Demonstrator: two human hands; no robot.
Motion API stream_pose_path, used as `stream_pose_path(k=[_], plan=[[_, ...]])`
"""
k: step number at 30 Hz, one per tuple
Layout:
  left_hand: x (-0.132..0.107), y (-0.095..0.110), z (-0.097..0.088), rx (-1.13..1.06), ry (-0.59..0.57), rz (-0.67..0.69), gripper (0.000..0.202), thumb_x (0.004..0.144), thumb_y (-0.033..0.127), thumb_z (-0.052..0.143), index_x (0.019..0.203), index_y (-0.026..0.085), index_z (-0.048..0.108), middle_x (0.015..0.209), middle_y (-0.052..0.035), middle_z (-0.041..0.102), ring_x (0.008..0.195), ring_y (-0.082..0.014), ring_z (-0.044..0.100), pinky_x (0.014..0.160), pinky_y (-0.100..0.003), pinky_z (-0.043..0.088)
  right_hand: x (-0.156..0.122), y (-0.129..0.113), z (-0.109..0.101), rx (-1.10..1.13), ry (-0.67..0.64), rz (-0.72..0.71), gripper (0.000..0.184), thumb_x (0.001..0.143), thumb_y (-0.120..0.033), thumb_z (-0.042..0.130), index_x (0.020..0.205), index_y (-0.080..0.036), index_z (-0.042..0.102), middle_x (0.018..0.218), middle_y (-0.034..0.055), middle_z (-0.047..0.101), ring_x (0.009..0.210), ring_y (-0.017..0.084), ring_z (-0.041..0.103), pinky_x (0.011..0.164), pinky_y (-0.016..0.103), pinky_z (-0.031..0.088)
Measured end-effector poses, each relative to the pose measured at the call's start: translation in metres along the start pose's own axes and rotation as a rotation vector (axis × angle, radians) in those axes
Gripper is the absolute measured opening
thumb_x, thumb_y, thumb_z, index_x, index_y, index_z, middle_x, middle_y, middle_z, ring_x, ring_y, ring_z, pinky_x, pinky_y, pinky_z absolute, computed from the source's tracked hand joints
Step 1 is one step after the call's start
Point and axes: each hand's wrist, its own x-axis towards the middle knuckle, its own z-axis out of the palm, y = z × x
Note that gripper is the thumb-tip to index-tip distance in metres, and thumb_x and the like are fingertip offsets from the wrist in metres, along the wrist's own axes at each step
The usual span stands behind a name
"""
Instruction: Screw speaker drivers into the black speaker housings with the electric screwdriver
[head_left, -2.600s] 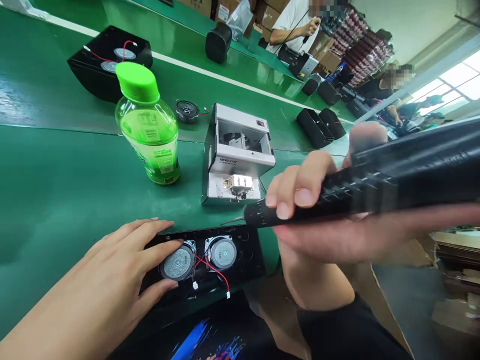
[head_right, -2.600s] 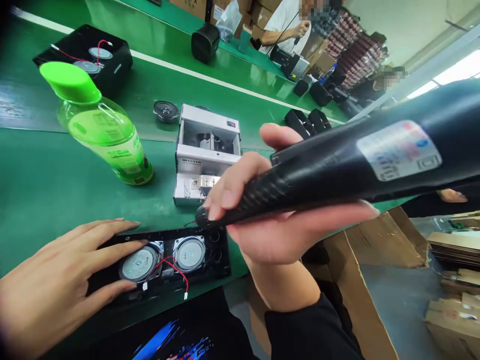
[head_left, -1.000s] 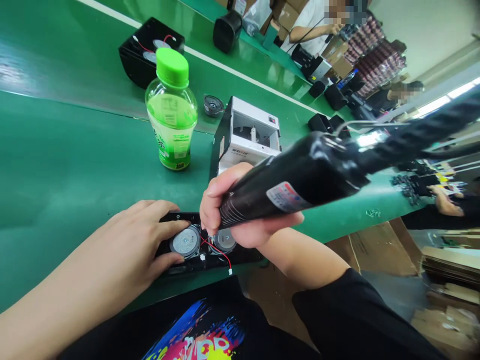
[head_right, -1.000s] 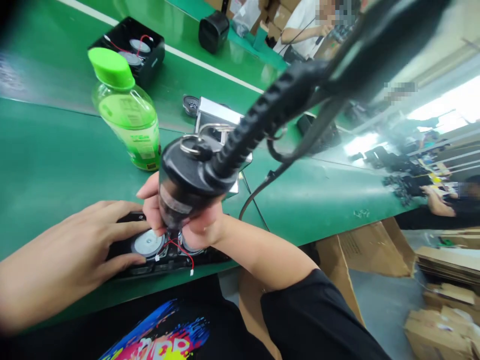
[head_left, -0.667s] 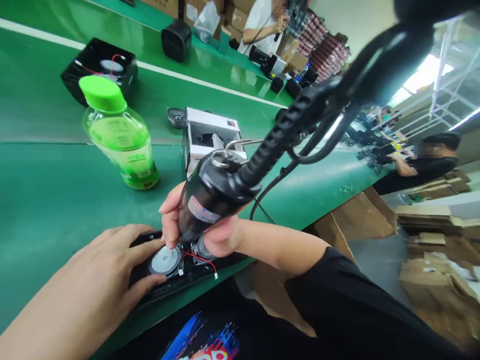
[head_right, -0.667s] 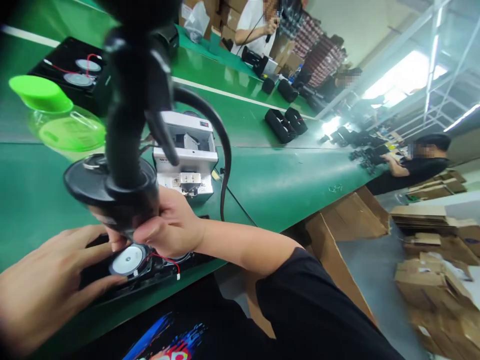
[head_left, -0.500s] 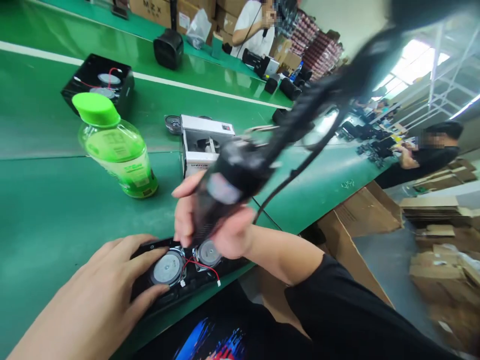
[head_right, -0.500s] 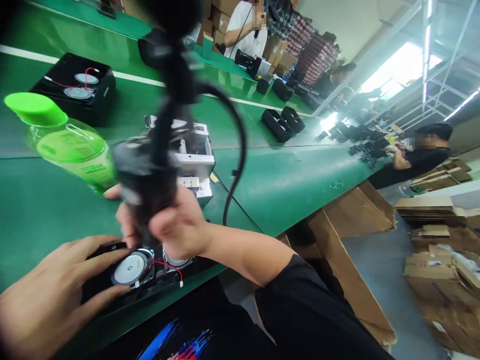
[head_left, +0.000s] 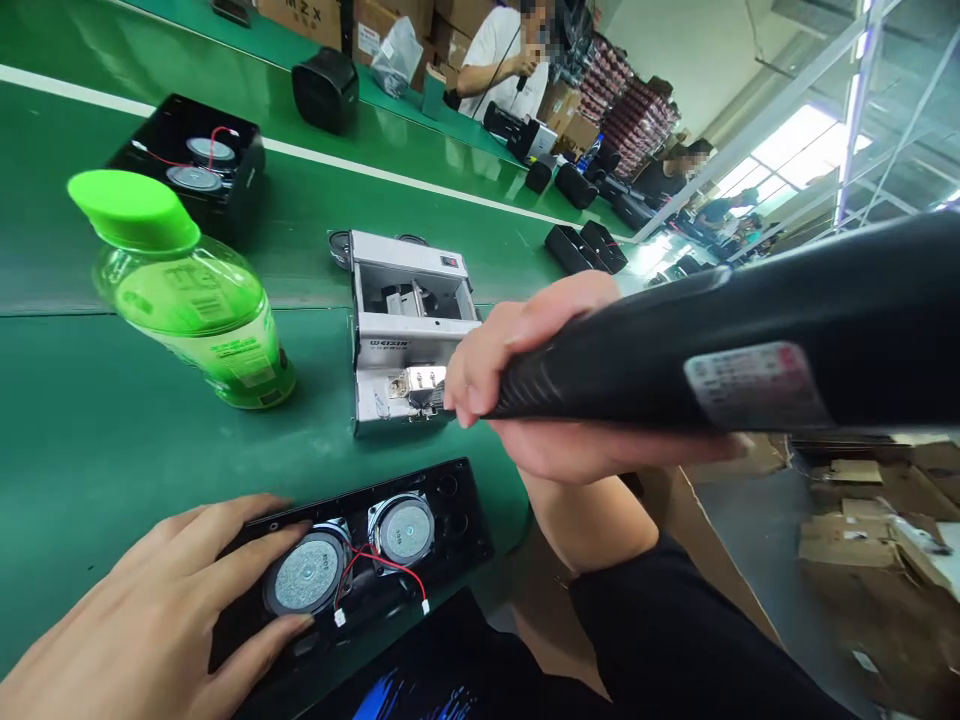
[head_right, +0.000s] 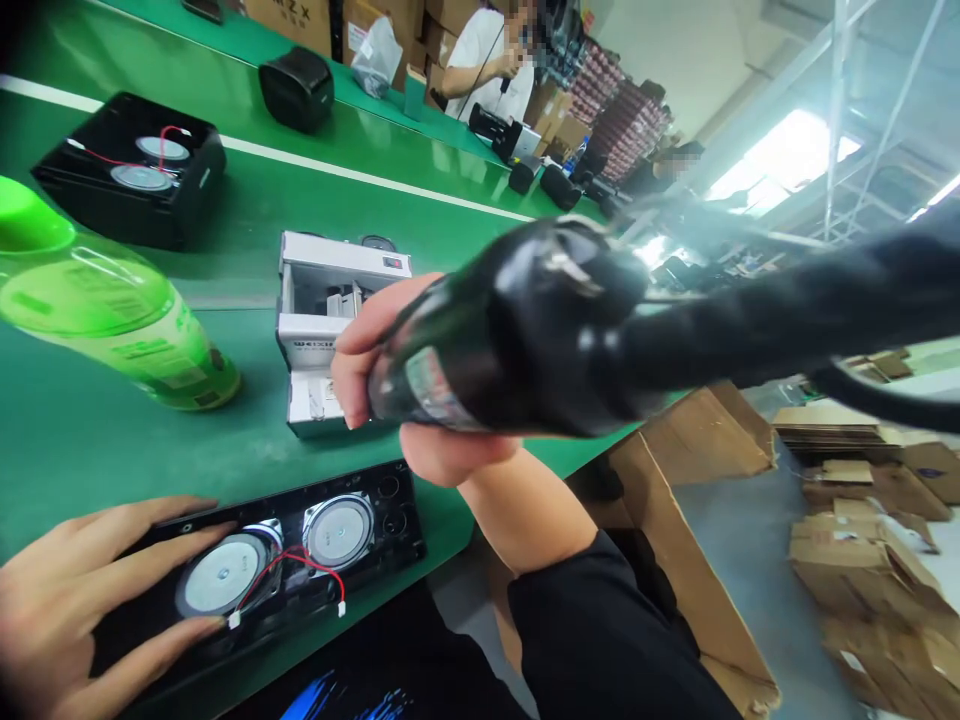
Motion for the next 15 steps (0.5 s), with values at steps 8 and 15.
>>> stream_pose_path(k=[8,15], plan=[[-0.006,-0.006,0.002,0.012,-0.01,0.03,0.052,0.111,0.071,0.071,0.15,0.044,0.094,0.164,-0.0124,0.086,0.143,-0.0481,0.085,0.112,-0.065,0.073,0.019,0.006,0.005,0.027,0.152,0.243,0.093,0.084,-0.126,0.075,0.106,-0.036,0.075,0.058,-0.0108,0.066,0.043,0.018,0.057,0.043,0.037,0.048],[0.001,-0.001,-0.005,-0.061,-0.071,-0.048,0.051,0.109,0.076,0.074,0.145,0.048,0.096,0.166,-0.0085,0.087,0.148,-0.0517,0.082,0.118,-0.073,0.072,0.006,0.004,-0.005,0.14,0.164,0.306,0.081,0.104,-0.11,0.076,0.119,-0.031,0.077,0.064,-0.0105,0.069,0.045,0.016,0.059,0.045,0.031,0.051]])
